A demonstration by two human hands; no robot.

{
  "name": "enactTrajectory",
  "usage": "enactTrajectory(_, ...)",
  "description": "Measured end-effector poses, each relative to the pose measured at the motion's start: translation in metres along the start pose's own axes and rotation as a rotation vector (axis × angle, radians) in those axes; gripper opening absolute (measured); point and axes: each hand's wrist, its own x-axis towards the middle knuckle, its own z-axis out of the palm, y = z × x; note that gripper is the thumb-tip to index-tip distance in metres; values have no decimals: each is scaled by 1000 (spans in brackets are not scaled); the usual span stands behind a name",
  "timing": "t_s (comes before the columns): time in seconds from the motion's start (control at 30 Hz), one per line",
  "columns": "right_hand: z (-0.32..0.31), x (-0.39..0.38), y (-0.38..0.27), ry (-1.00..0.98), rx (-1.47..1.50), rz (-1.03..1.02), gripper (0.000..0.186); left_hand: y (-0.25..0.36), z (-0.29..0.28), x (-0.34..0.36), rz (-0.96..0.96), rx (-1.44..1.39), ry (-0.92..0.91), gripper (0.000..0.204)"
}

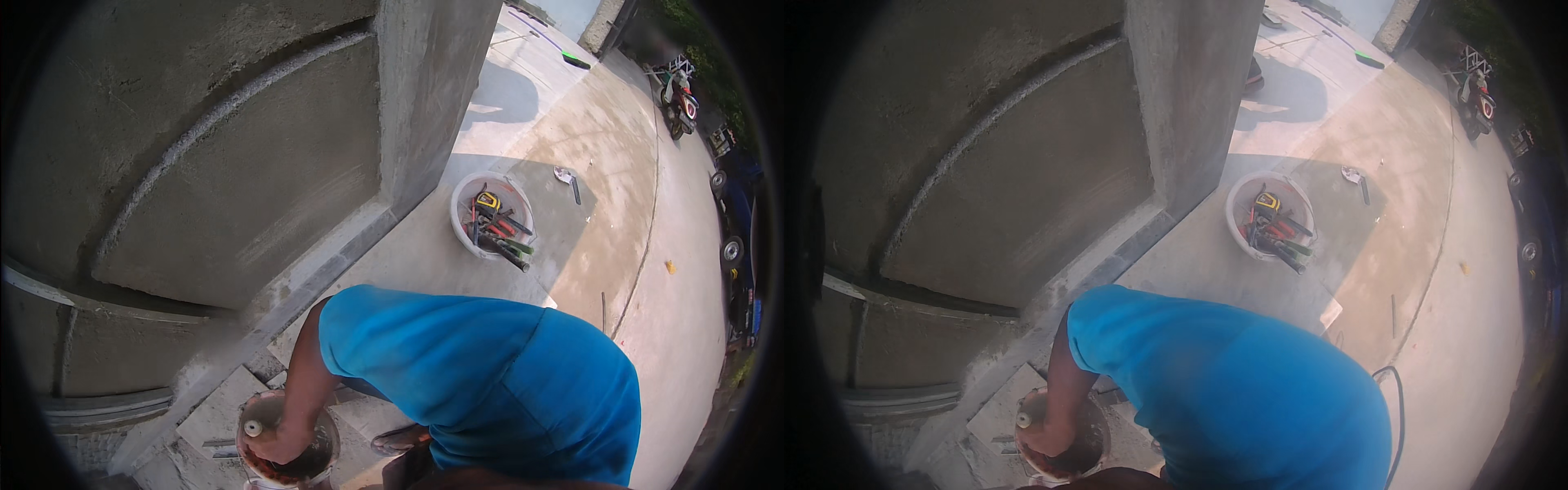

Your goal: The person scoops cement from a bucket with a trowel and applies it to a ceiling joint, smoothing the surface. They then mix more cement in a bucket and use a straightedge to level the applied material.

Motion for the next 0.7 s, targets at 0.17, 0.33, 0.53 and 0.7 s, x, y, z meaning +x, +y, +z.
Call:
enactTrajectory(0.17,46,-35,0,-201,295,197,26,-25,5,18,-81,130,203,46)
enactTrajectory(0.33,36,-49,-10,-622,1054,229,21,-63,27,9,85,-145,130,27)
enactTrajectory(0.53,22,-38,-8,-541,1034,396,22,-98,23,7,27,-232,104,30)
enactTrajectory(0.7,34,-49,-41,-712,941,342,22,-116,20,19,93,-289,17,35)
